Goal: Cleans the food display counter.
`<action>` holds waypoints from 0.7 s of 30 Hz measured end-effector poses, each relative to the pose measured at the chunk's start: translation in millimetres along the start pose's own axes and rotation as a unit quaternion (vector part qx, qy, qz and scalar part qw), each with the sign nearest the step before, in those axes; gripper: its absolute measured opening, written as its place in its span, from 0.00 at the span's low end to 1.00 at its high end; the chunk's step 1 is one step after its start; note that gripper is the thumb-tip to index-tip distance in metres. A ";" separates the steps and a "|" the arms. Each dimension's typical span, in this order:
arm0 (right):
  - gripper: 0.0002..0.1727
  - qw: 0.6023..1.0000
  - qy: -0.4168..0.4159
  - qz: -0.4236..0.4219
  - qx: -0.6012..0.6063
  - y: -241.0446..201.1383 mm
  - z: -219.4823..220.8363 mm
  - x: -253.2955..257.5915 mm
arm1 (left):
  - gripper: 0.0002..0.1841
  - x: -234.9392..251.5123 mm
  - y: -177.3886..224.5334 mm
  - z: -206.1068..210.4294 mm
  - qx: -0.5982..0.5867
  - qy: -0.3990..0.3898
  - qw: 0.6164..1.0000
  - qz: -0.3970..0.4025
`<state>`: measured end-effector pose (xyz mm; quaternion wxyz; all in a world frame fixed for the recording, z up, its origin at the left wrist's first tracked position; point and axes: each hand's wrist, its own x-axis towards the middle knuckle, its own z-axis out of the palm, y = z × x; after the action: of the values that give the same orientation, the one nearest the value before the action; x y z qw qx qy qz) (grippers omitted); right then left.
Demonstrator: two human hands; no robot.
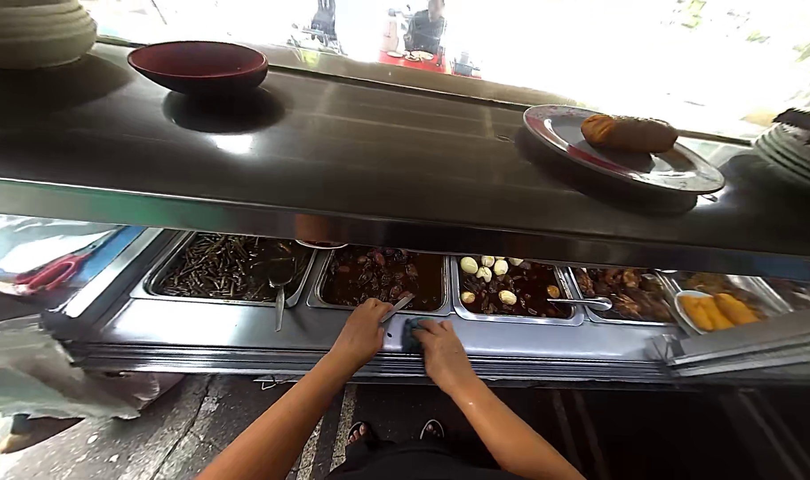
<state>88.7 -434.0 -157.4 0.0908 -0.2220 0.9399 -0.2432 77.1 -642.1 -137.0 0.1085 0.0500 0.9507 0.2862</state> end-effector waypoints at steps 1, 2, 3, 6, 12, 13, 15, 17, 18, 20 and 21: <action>0.22 1.000 0.015 0.024 0.002 13.3 -8.6 -8.2 | 0.22 1.8 0.3 0.4 0.009 0.003 1.000 -0.001; 0.21 0.998 0.026 0.053 0.003 27.3 -18.9 -16.8 | 0.20 3.6 0.6 -0.5 0.018 0.003 1.000 -0.003; 0.21 0.996 0.038 0.079 0.002 42.7 -29.4 -25.5 | 0.19 4.9 1.4 -2.1 0.022 0.003 1.000 -0.006; 0.19 0.988 0.097 0.122 0.004 91.0 -49.8 -49.2 | 0.16 5.4 1.9 -4.2 0.025 0.022 0.999 -0.014; 0.18 0.991 0.098 0.093 0.009 91.2 -43.8 -40.7 | 0.14 13.1 9.9 -12.9 0.005 0.074 0.997 -0.005; 0.19 0.994 0.074 0.075 0.013 79.2 -40.1 -32.8 | 0.14 15.7 13.1 -14.3 0.002 0.088 0.996 0.004; 0.20 0.999 0.018 0.037 0.027 49.8 -31.3 -14.1 | 0.13 20.9 23.8 -17.5 -0.005 0.116 0.993 0.029; 0.22 0.999 -0.041 0.010 0.026 17.8 -21.1 7.5 | 0.11 26.5 36.7 -19.2 -0.008 0.146 0.988 0.050; 0.22 0.998 -0.056 -0.011 0.023 3.7 -13.8 17.8 | 0.11 29.4 43.4 -19.7 -0.007 0.156 0.986 0.059; 0.21 0.995 -0.056 -0.074 0.021 -18.2 3.5 34.3 | 0.10 34.8 56.9 -18.7 -0.001 0.161 0.984 0.079; 0.20 0.993 -0.039 -0.113 0.020 -24.8 13.1 39.2 | 0.10 36.5 64.7 -17.7 0.004 0.150 0.985 0.083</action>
<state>66.9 -476.9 -158.9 0.1035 -0.3344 0.8994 -0.2619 39.7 -592.1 -93.2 -0.0596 0.0856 0.9499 0.2947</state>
